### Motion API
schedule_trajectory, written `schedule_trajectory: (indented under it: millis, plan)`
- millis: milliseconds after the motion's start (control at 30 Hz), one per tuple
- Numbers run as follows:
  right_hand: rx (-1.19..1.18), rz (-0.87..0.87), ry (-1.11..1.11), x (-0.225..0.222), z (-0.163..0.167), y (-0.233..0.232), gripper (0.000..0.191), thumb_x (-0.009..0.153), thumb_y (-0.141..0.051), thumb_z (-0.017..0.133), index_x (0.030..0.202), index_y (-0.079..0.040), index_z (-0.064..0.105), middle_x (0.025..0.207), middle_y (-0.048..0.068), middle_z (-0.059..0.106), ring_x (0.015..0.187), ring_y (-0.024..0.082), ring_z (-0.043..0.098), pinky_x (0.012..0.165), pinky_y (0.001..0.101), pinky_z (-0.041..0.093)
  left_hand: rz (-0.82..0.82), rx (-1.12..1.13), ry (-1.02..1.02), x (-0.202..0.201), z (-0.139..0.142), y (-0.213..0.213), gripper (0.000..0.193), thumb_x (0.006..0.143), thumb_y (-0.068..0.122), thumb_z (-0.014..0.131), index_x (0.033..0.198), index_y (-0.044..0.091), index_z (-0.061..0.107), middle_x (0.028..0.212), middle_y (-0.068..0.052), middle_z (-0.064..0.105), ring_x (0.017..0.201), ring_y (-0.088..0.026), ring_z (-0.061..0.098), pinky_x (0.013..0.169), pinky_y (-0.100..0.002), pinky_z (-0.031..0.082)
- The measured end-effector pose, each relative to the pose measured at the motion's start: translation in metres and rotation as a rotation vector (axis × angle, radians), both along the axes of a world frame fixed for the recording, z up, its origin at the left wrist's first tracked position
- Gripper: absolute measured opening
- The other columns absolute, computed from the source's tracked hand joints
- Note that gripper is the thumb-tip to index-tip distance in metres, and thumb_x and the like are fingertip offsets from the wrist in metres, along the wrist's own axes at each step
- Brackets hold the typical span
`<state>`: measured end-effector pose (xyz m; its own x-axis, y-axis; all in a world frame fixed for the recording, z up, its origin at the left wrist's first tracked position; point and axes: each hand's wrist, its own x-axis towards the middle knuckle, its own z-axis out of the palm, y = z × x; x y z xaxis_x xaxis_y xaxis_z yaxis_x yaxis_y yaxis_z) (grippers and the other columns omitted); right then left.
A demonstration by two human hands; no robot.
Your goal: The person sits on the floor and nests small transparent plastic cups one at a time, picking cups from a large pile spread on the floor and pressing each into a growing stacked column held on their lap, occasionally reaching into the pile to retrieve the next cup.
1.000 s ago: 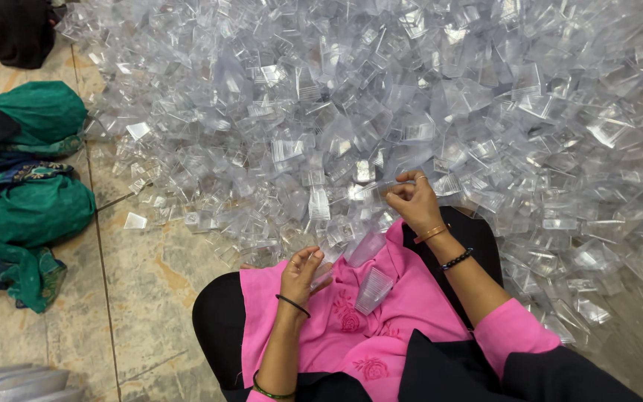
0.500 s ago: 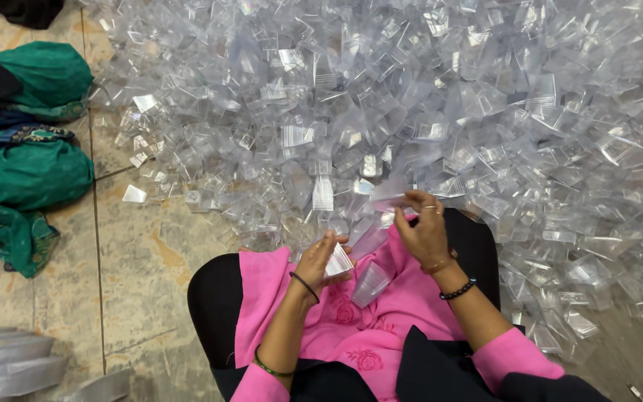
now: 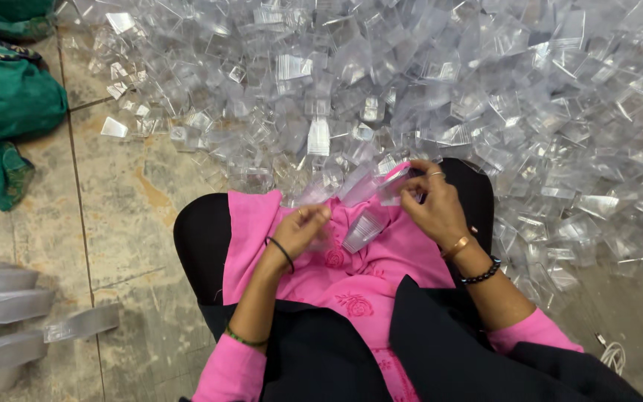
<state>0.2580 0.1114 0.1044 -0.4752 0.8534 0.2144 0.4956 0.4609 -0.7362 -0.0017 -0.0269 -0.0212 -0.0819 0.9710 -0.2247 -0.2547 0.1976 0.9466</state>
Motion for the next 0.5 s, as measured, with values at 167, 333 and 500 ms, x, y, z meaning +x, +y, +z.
schedule_trajectory:
  millis: [167,333,500]
  plan:
    - [0.087,0.098,-0.226,-0.012,-0.036,-0.012,0.051,0.086,-0.008,0.07,0.133,0.004,0.051,0.086,0.015,0.075,0.077,0.029,0.074,0.07,0.0393,0.058,-0.231,-0.296,0.013,0.035,-0.013,-0.033,0.05,0.094,0.039,0.07,0.131,0.006,0.062,0.099,-0.005,0.071,0.076,-0.012,0.063,0.066,-0.028,0.055]
    - [-0.44,0.235,-0.081,-0.018,-0.069,-0.013,0.054,0.084,-0.01,0.071,0.13,0.003,0.048,0.083,0.014,0.077,0.077,0.024,0.075,0.071,0.0361,0.058,-0.108,-0.371,-0.203,0.045,-0.006,-0.039,0.049,0.094,0.037,0.071,0.129,0.003,0.064,0.096,-0.005,0.069,0.078,-0.015,0.07,0.07,-0.034,0.062]
    - [-0.263,0.169,-0.15,-0.011,-0.059,0.006,0.041,0.09,-0.018,0.073,0.125,0.001,0.059,0.094,0.015,0.076,0.087,0.022,0.075,0.075,0.034,0.058,0.045,-0.307,-0.332,0.022,-0.001,-0.033,0.045,0.093,0.026,0.071,0.132,0.009,0.06,0.107,0.002,0.07,0.094,-0.014,0.072,0.082,-0.032,0.065]
